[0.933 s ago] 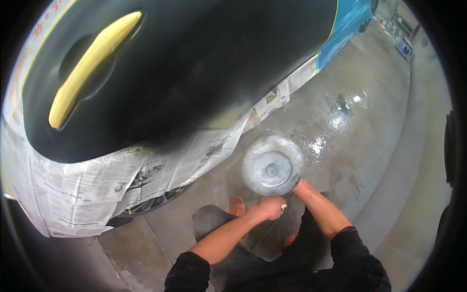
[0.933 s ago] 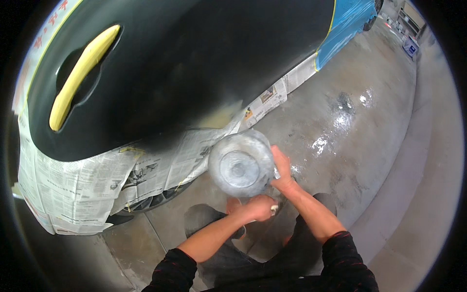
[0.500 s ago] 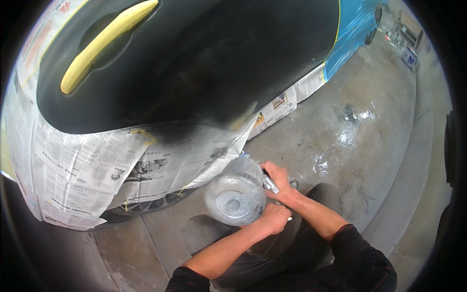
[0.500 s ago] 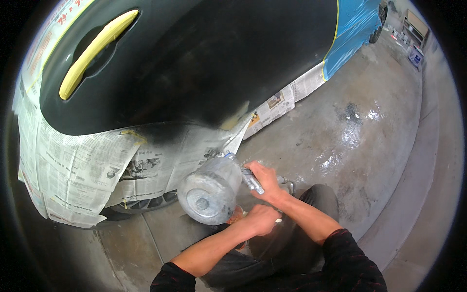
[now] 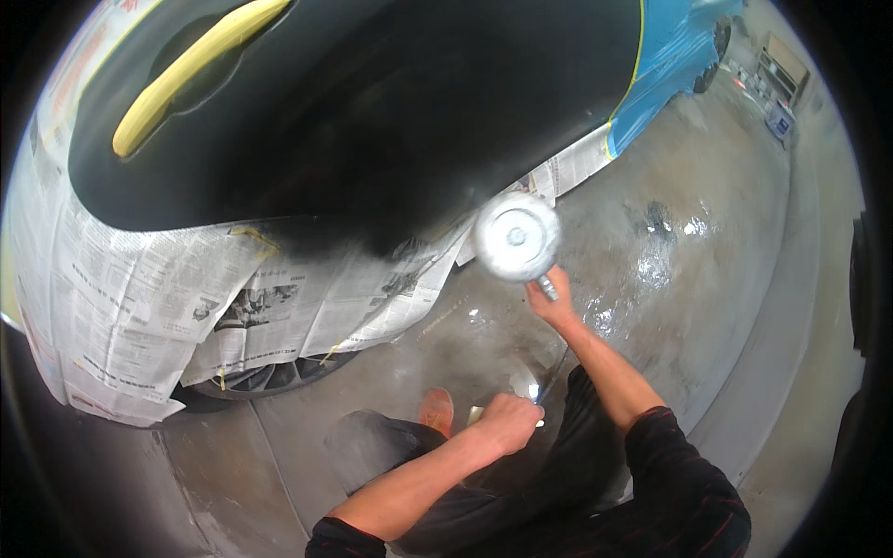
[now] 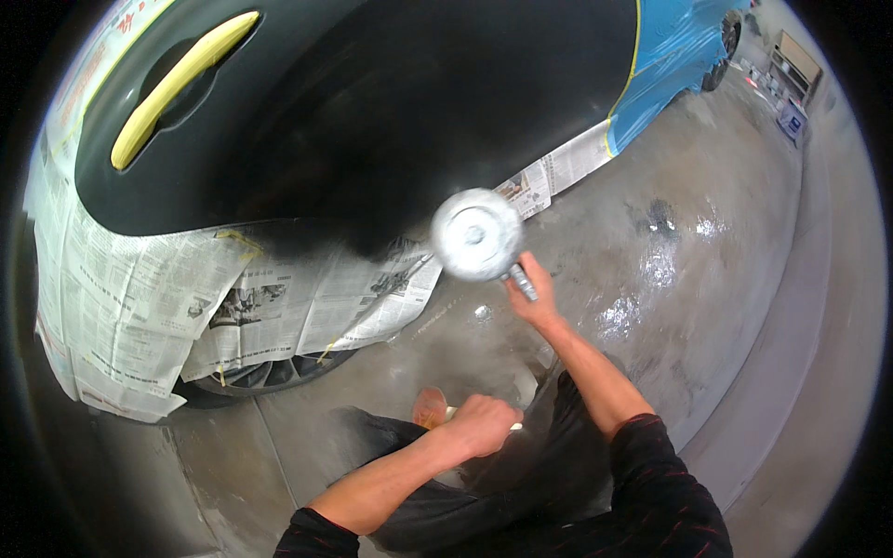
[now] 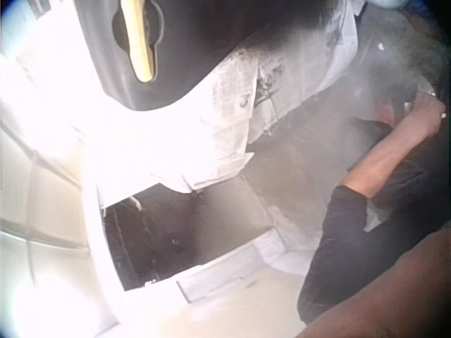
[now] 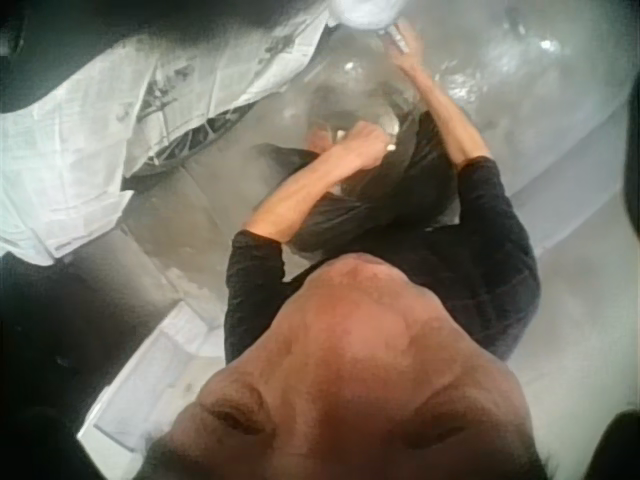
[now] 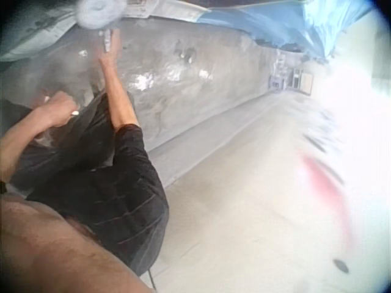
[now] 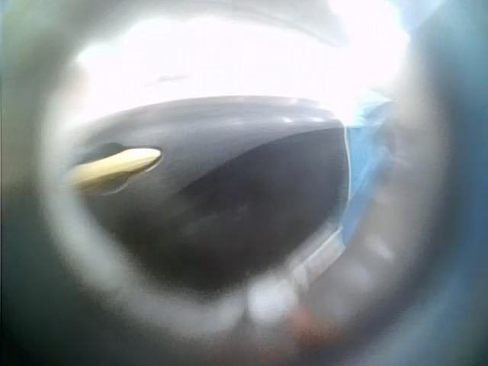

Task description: The person uses a spray gun to apply black paint to a car bumper that is masked with newspaper and tape. They move around the bumper to cover different areas, briefly pause to adjust the spray gun, and then continue painting until the end of the clip.

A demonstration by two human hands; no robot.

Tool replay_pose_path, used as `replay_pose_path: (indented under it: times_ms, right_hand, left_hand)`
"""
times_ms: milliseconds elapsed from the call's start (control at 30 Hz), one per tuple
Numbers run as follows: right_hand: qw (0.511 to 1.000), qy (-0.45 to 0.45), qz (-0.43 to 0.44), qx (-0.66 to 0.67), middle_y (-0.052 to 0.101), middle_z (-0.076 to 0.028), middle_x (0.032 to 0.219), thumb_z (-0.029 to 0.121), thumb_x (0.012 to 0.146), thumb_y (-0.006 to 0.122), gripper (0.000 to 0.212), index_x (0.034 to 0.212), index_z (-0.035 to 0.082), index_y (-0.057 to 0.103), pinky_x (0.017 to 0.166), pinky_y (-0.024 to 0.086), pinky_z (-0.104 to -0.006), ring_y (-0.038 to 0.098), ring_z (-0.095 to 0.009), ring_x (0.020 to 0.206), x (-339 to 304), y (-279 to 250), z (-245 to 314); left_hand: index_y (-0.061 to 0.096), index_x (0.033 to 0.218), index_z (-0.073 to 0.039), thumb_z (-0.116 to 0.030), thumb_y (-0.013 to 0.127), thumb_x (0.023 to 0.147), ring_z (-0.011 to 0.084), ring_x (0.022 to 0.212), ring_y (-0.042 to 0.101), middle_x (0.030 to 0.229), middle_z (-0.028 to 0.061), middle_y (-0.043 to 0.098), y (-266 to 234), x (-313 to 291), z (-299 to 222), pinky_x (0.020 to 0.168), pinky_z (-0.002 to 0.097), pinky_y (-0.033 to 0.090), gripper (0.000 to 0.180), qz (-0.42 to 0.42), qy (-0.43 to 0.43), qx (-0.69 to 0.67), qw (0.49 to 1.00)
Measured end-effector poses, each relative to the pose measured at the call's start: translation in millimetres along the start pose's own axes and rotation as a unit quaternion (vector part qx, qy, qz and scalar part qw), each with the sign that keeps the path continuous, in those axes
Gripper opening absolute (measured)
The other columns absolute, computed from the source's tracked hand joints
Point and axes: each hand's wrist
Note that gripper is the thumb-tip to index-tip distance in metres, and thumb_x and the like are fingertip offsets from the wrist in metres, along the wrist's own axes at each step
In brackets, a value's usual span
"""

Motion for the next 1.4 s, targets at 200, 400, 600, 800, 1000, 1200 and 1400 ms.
replay_pose_path:
  times_ms: [200,400,600,800,1000,1200,1400]
  right_hand:
    - [0.989,0.076,-0.079,-0.094,0.067,-0.017,0.091,0.007,0.089,0.072,0.026,0.112,0.01,0.059,0.075,0.054,-0.0428,0.066,-0.041,0.084,5,-15,-30]
    - [0.986,0.092,0.008,-0.141,0.07,-0.016,0.1,0.008,0.086,0.073,0.035,0.117,0.014,0.058,0.077,0.054,-0.0468,0.068,-0.043,0.093,-17,12,-25]
    - [0.984,0.0,0.124,-0.13,0.066,-0.012,0.105,0.005,0.072,0.073,0.049,0.118,0.013,0.057,0.076,0.055,-0.0495,0.067,-0.041,0.093,-47,57,-1]
    - [0.972,-0.022,0.219,-0.087,0.066,-0.009,0.112,0.007,0.077,0.072,0.049,0.123,0.016,0.056,0.074,0.055,-0.0509,0.068,-0.038,0.097,-52,71,11]
    - [0.983,0.007,0.176,-0.049,0.067,-0.013,0.11,0.002,0.077,0.072,0.043,0.117,0.01,0.06,0.082,0.056,-0.0439,0.069,-0.037,0.1,-32,53,-3]
    - [0.999,0.028,-0.024,0.022,0.064,-0.01,0.089,0.007,0.092,0.07,0.018,0.108,0.008,0.06,0.077,0.052,-0.0362,0.064,-0.024,0.084,25,-6,-45]
    - [0.978,0.127,-0.166,-0.025,0.06,-0.001,0.087,0.017,0.097,0.072,0.018,0.104,0.005,0.061,0.077,0.049,-0.0318,0.053,-0.012,0.082,56,-53,-67]
  left_hand:
    - [0.076,0.101,-0.01,-0.004,0.067,0.08,0.0365,0.089,0.073,0.086,0.0156,0.075,12,-3,2,0.075,0.0483,0.056,0.024,-0.016,0.005,0.014,1.0]
    - [0.076,0.101,-0.009,-0.003,0.067,0.079,0.0369,0.089,0.073,0.085,0.0164,0.074,10,-3,2,0.075,0.0491,0.056,0.024,0.003,0.007,0.008,1.0]
    - [0.076,0.089,-0.007,-0.005,0.063,0.084,0.0348,0.089,0.074,0.087,0.0166,0.075,4,-5,0,0.077,0.0471,0.058,0.014,-0.02,0.009,0.002,1.0]
    - [0.071,0.099,-0.005,-0.001,0.066,0.081,0.0389,0.086,0.072,0.084,0.0169,0.072,3,-8,6,0.073,0.0502,0.055,0.019,-0.004,0.003,-0.001,1.0]
    - [0.071,0.098,-0.007,-0.004,0.065,0.083,0.0389,0.086,0.072,0.085,0.0171,0.072,-2,-10,10,0.072,0.0507,0.055,0.017,0.024,0.008,0.03,0.999]
    - [0.072,0.098,-0.007,-0.004,0.065,0.084,0.0394,0.088,0.072,0.088,0.0173,0.073,-1,-9,10,0.075,0.0509,0.055,0.016,0.024,0.014,0.021,0.999]
    - [0.074,0.098,-0.007,-0.003,0.067,0.081,0.0397,0.091,0.072,0.092,0.0179,0.074,1,-7,13,0.078,0.0502,0.056,0.018,-0.003,0.029,0.011,0.999]
Point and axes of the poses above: each hand's wrist, its own x-axis towards the middle knuckle, its own y-axis out of the palm, z = x × y
